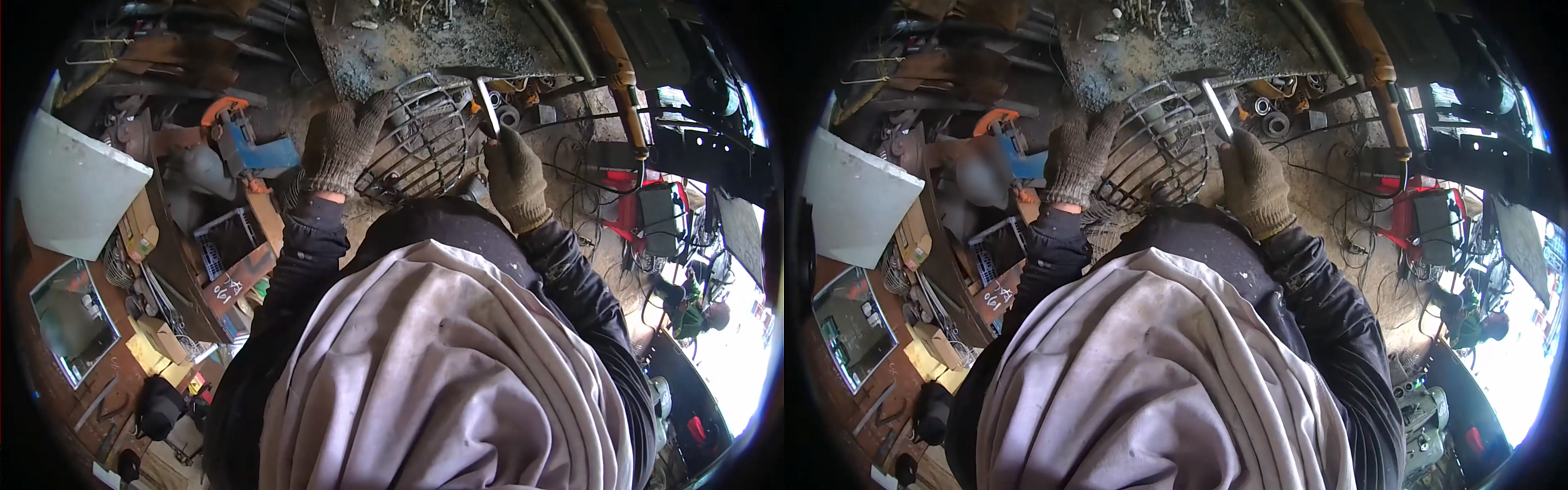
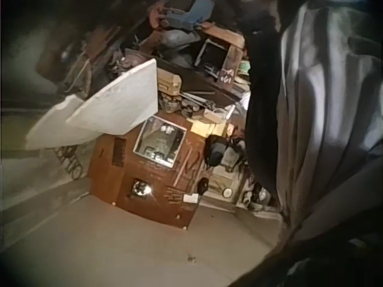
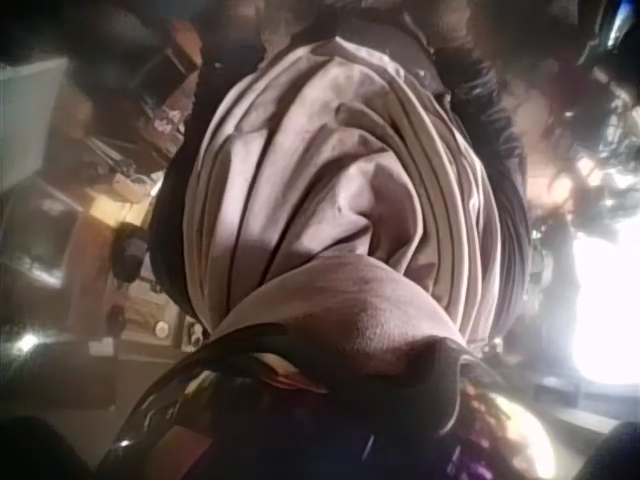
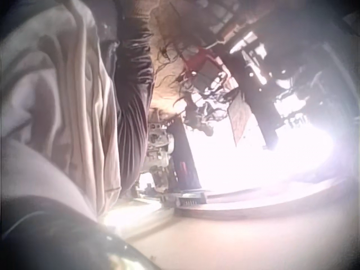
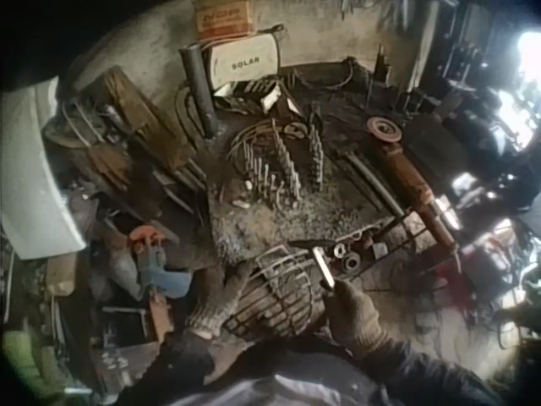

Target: The person shapes a metal wire structure by hammering it, smooths edges with an angle grinder, and joins the metal pieces together using a welding tool.

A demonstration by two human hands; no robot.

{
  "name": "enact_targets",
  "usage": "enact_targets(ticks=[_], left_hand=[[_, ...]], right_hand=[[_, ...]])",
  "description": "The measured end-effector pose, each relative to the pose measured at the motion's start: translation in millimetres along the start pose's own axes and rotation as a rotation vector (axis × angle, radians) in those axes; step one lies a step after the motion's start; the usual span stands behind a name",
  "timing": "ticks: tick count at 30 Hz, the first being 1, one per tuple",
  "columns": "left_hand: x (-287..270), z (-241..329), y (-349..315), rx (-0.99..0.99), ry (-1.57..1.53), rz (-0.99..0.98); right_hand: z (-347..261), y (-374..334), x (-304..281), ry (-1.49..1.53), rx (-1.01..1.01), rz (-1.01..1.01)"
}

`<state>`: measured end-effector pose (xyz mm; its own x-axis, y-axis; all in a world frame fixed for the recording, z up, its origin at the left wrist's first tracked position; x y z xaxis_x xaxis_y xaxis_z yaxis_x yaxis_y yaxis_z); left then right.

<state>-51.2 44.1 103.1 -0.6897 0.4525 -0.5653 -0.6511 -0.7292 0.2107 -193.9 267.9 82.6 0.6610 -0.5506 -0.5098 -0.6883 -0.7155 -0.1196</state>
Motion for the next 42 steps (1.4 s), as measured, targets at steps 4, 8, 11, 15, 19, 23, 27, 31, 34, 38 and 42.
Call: enact_targets(ticks=[4,8,11,15,19,23,27,31,34,38,42], left_hand=[[3,-12,2,-0.083,0.192,-0.109],[-1,-9,5,-0.018,0.228,-0.08],[0,-13,7,-0.009,0.342,-0.094],[-2,-13,5,-0.052,0.356,-0.12],[1,-21,5,0.021,0.369,-0.106],[-8,-1,4,-0.226,0.31,-0.265],[-1,-12,4,-0.048,0.464,-0.288],[1,-8,-6,-0.123,0.349,-0.124],[1,-10,-15,0.016,0.376,-0.038],[-5,9,-19,0.104,0.545,-0.091],[-4,6,-16,0.141,0.517,-0.045]], right_hand=[[-12,-2,-3,0.01,-0.164,0.121],[-18,2,3,-0.087,-0.153,0.047],[-18,-6,3,0.027,-0.084,0.091],[-20,0,4,-0.018,-0.082,0.077],[-21,-6,4,0.02,-0.095,0.069],[-20,3,5,-0.139,-0.062,-0.001],[-15,-2,4,0.037,-0.148,0.129],[-20,5,-2,-0.117,-0.119,0.071],[-10,3,-11,0.023,-0.126,0.138],[-15,-1,-25,0.01,-0.108,0.193],[-26,-4,-21,-0.047,-0.198,0.191]])
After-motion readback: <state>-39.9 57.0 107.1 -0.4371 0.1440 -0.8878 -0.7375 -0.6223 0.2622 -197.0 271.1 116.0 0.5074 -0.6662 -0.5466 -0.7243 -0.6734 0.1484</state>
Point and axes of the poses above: each hand's wrist, its own y-axis towards the middle knuckle, its own x-axis out of the palm, z = x × y, the point moved 3 cm from there along y, towards the middle knuckle
